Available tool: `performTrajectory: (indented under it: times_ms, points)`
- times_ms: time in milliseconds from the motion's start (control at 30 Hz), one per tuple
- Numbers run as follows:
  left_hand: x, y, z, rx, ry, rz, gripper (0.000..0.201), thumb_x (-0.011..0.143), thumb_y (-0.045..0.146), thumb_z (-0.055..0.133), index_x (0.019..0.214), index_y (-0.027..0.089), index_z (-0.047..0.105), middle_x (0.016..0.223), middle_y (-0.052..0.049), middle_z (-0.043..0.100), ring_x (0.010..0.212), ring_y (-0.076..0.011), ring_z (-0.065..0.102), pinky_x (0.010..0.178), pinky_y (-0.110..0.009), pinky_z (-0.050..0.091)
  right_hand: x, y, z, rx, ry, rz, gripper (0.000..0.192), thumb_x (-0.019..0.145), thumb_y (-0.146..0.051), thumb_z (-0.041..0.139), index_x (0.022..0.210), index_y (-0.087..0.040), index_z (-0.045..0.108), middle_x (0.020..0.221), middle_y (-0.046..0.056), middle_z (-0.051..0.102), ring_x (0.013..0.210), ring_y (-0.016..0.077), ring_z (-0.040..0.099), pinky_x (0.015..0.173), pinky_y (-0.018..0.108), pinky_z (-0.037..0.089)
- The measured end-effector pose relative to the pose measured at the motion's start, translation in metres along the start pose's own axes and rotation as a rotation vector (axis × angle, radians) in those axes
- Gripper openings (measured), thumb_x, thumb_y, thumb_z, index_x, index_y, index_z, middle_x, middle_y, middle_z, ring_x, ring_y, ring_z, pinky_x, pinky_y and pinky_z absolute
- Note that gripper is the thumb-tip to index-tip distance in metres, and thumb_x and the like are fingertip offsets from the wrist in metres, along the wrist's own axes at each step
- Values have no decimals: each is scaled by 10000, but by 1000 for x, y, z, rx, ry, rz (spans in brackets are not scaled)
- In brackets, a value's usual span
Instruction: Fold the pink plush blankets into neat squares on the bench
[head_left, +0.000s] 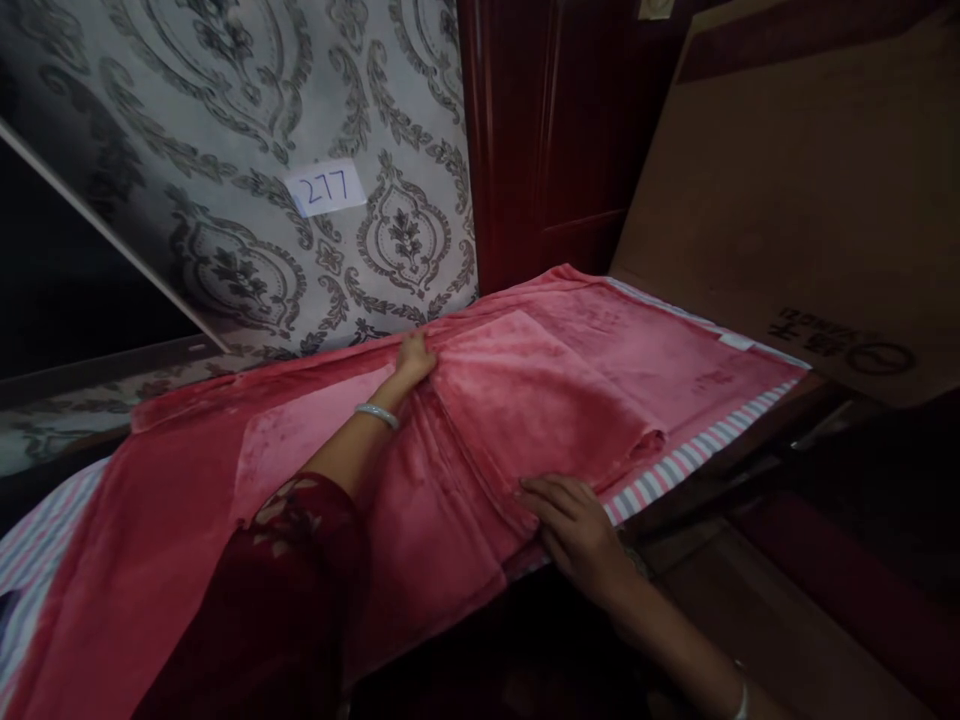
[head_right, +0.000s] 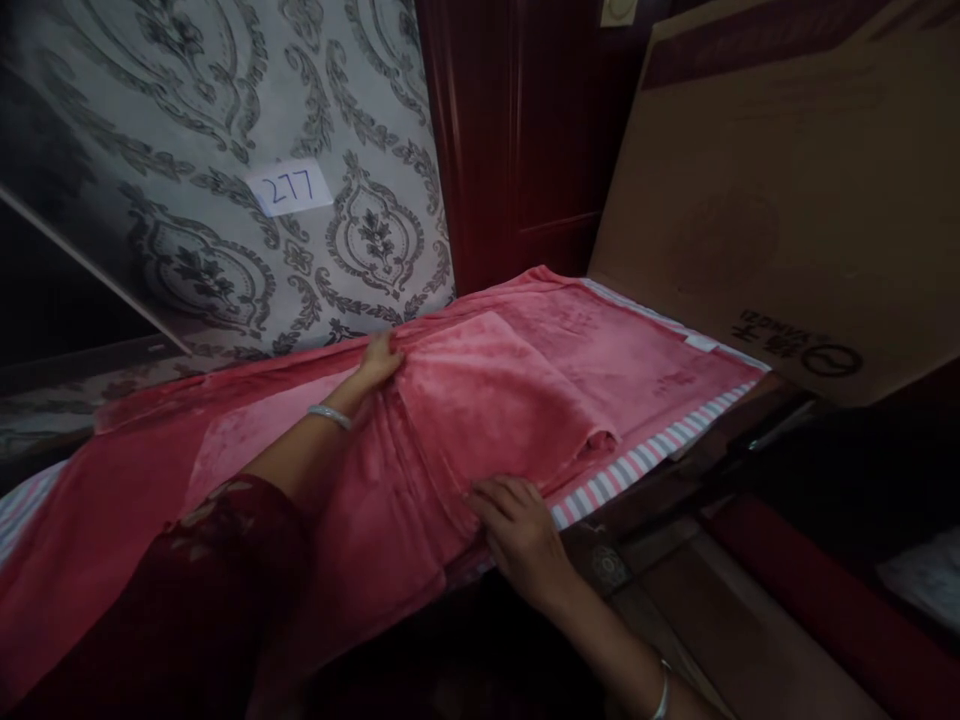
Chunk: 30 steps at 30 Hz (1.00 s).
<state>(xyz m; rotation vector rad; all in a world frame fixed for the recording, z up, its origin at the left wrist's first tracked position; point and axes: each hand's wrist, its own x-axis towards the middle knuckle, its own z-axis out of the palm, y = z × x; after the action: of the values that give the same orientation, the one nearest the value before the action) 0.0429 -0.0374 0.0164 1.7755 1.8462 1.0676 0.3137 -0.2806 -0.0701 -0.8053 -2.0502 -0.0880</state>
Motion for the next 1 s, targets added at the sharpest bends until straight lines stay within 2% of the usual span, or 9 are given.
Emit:
performTrajectory:
  times_ms: [100,233,300,433,533,667,867,933,1000]
  points:
    - [-33,23,-2,57,-93,226,271,737,105,635,990,182,693,1159,-91,683,1235,-266,557,1119,-415,395,1,-2,2,-5,16,-3,407,914,-31,473,1235,-203,657,1123,91,742,1031,239,644,837,417,542]
    - [-107,40,-5,205,-501,841,178,850,175,570,978,199,691,1068,-77,685,1055,-225,615,1008,-405,474,-3,-6,4,8,-21,-13,404,924,-53,477,1243,-215,665,1151,94,736,1039,248,630,838,428,539]
    - [-140,39,-8,284,-624,997,231,848,135,557,1023,207,690,1114,-77,677,1051,-219,613,975,-394,483,-6,-7,1,40,-49,10,418,933,-66,486,1285,-223,647,1198,100,721,1076,252,619,879,449,534]
    - [-165,26,-16,386,-607,1036,341,870,88,541,1169,190,668,1238,-102,655,1136,-233,593,1027,-412,462,-3,-8,-10,135,-134,88,345,970,-185,550,1305,-210,630,1253,121,698,1132,262,613,939,468,521]
    - [-158,14,-18,426,-538,1061,286,946,125,493,1167,178,668,1224,-116,666,1141,-240,595,1020,-424,473,3,-6,-12,181,-167,138,262,994,-267,561,1228,-214,667,1213,120,715,1103,255,637,909,446,530]
    - [-149,5,-18,428,-523,1068,239,972,150,481,1099,200,677,1163,-103,696,1090,-228,624,976,-414,503,6,-6,-4,193,-89,155,189,1014,-245,527,1058,-224,710,1127,98,748,1034,229,664,887,421,527]
    - [-149,5,-23,381,-587,991,278,899,119,453,1010,227,683,1097,-61,708,1046,-217,646,955,-405,525,7,-8,-9,183,-116,77,186,987,-245,588,1145,-221,682,1158,80,741,1089,210,650,930,385,514]
    - [-151,12,-26,350,-574,975,363,810,79,451,1050,227,681,1134,-75,704,1071,-221,650,975,-418,523,5,0,-19,185,-38,125,187,1000,-228,550,1143,-229,670,1089,68,745,1041,192,662,905,356,526]
    - [-156,22,-28,322,-550,963,435,749,80,479,1107,233,675,1189,-91,695,1126,-240,640,1012,-447,509,-1,15,-29,132,152,270,176,998,-199,507,1075,-232,661,984,55,728,944,188,668,835,337,537]
